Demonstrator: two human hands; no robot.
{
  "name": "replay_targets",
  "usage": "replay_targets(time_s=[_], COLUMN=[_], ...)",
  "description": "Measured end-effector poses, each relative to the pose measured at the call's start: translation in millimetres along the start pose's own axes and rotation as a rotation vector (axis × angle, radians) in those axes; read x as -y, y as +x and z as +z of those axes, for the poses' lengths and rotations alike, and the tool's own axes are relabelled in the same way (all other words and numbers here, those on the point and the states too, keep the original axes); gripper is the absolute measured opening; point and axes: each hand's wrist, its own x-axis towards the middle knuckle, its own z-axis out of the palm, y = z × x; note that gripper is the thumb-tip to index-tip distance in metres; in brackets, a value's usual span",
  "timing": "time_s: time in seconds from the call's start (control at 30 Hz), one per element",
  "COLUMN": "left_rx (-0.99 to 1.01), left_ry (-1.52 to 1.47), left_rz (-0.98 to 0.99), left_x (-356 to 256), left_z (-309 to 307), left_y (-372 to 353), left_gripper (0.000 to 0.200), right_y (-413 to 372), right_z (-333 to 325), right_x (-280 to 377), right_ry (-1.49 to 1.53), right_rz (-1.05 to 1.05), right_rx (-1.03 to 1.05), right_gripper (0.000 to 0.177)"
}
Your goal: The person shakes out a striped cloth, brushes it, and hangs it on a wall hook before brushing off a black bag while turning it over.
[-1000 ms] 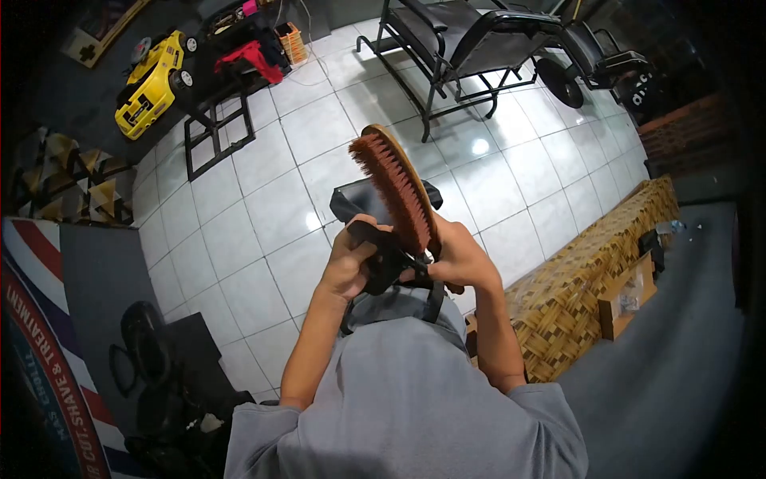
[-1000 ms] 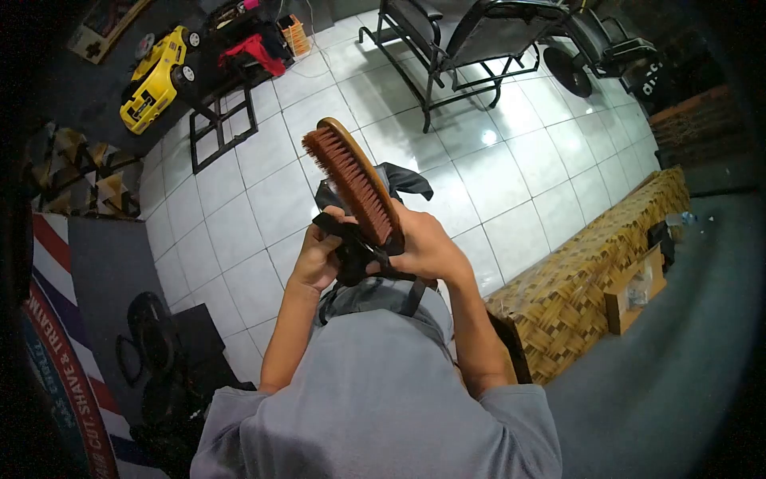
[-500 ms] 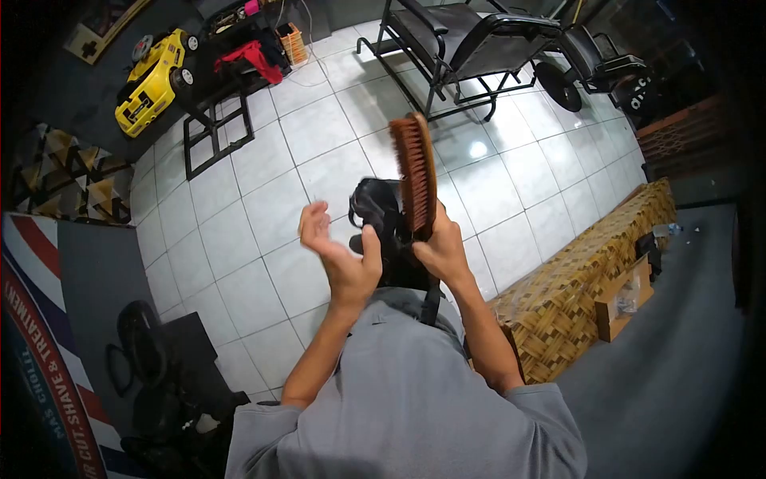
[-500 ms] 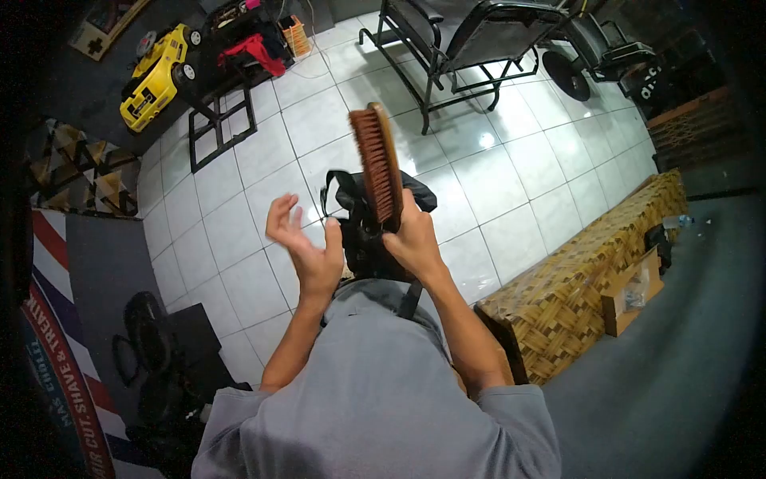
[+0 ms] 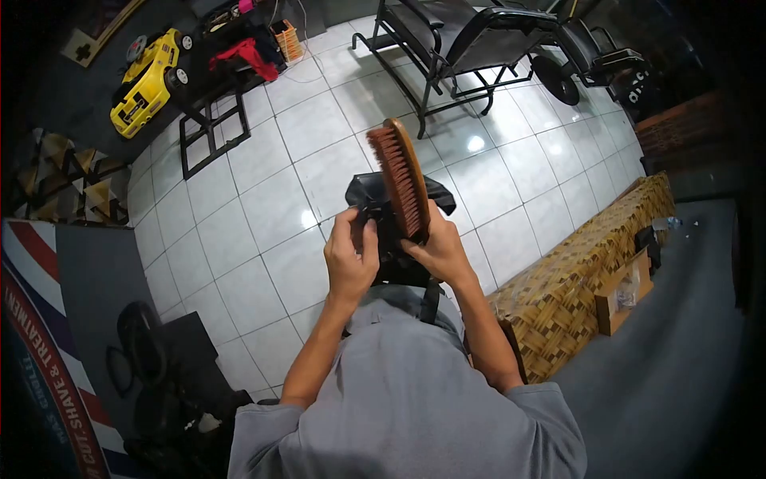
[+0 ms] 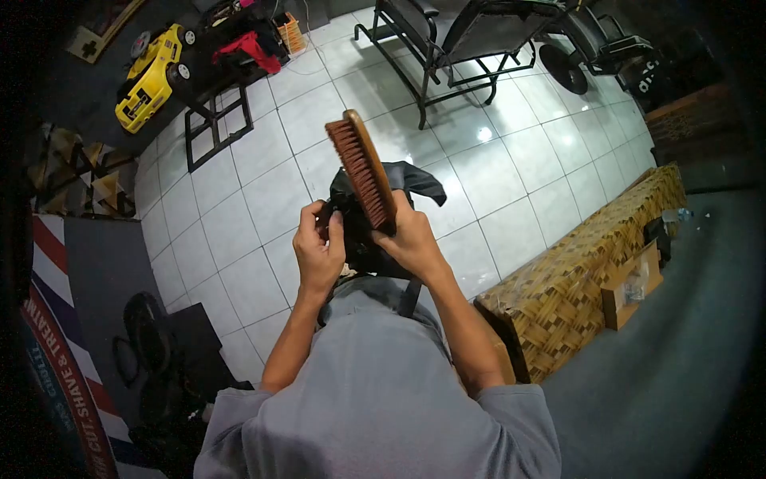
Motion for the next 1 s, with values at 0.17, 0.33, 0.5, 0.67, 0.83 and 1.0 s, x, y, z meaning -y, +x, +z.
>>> replay_targets(time_s=[0.17,0.33,0.5,0.67,0.83,1.0], left_rx=[-0.043,-0.061,0.007,0.019,0.326,0.326], left_ry=[0.093,0.308,0.297,0.167,0.181,-0.044], left_rz=[0.165,0.238,-0.016,-0.007,0.435,0.138], left_x=[4.7,6.4,21.0,20.6,2.7,7.9], left_z=[-5.8,-26.4,-34.5,-26.7,-18.4,18.6], left_y=[22.1,42.2,57.7,58.3,35.4,5.6], left_gripper=[0.019,0.017,0.013,0.020,0.075,0.082], right_y=[0.5,-1.9,-6.2,-10.4,-3.9,-3.5], right_z=[-1.3,-2.5,-1.9,2.6,-17.6,-15.9], right_x=[8.4,11.1,2.7,-7.7,19.3,24.7], right_ry=[-0.022,-0.064,-0.108,0.007,0.196,0.268], right_rz=[-0.035,-0.109,-0.174,-0.176,0.152,0.098], right_rx=[0.099,0.005,-0.070,-0.281,-0.283,-0.193], right_gripper=[0.051,0.046,0.057,0.039,0.033,0.037])
